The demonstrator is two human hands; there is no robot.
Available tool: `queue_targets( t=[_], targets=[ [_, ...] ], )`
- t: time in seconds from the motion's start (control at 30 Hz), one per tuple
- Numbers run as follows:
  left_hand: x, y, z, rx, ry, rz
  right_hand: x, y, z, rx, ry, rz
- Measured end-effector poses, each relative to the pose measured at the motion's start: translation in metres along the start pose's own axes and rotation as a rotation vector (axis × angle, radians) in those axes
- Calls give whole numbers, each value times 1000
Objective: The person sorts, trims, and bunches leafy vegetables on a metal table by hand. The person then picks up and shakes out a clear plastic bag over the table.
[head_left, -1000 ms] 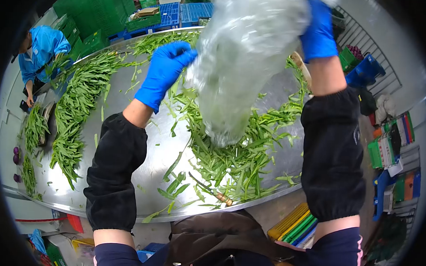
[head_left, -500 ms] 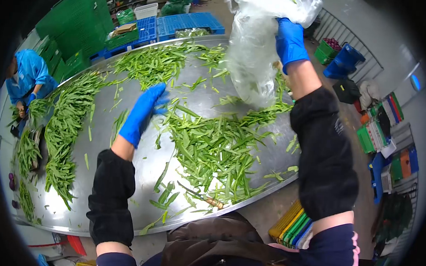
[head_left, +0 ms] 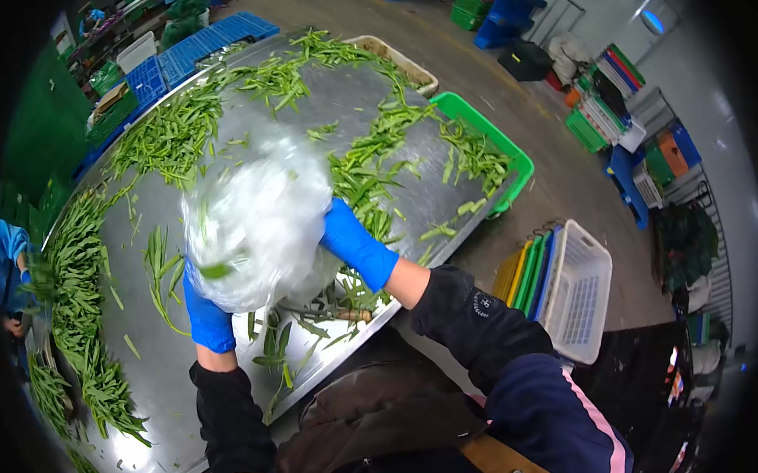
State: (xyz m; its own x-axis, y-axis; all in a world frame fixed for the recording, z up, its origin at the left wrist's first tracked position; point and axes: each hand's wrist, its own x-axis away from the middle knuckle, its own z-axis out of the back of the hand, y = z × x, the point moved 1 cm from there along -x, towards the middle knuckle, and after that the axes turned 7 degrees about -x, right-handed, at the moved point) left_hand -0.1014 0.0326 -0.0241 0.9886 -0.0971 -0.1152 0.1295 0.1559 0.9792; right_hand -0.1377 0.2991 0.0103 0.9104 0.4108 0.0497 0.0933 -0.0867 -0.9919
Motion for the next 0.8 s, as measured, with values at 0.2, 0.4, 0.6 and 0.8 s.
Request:
queue_targets(
  t=[0.2,0.4,0.6,0.8],
  targets=[
    [106,3,-24,261,-369,147,53,46,-65,-685,-111,-299],
    [244,-13,11,330,297,257,35,34,-154,-411,-284,-121],
    [402,43,-13,620,930,-97,92,37,-265,-230,-636,-72],
    [503,61,-104,643,1359,-26,217,46,-334,52,-1240,-228]
  ],
)
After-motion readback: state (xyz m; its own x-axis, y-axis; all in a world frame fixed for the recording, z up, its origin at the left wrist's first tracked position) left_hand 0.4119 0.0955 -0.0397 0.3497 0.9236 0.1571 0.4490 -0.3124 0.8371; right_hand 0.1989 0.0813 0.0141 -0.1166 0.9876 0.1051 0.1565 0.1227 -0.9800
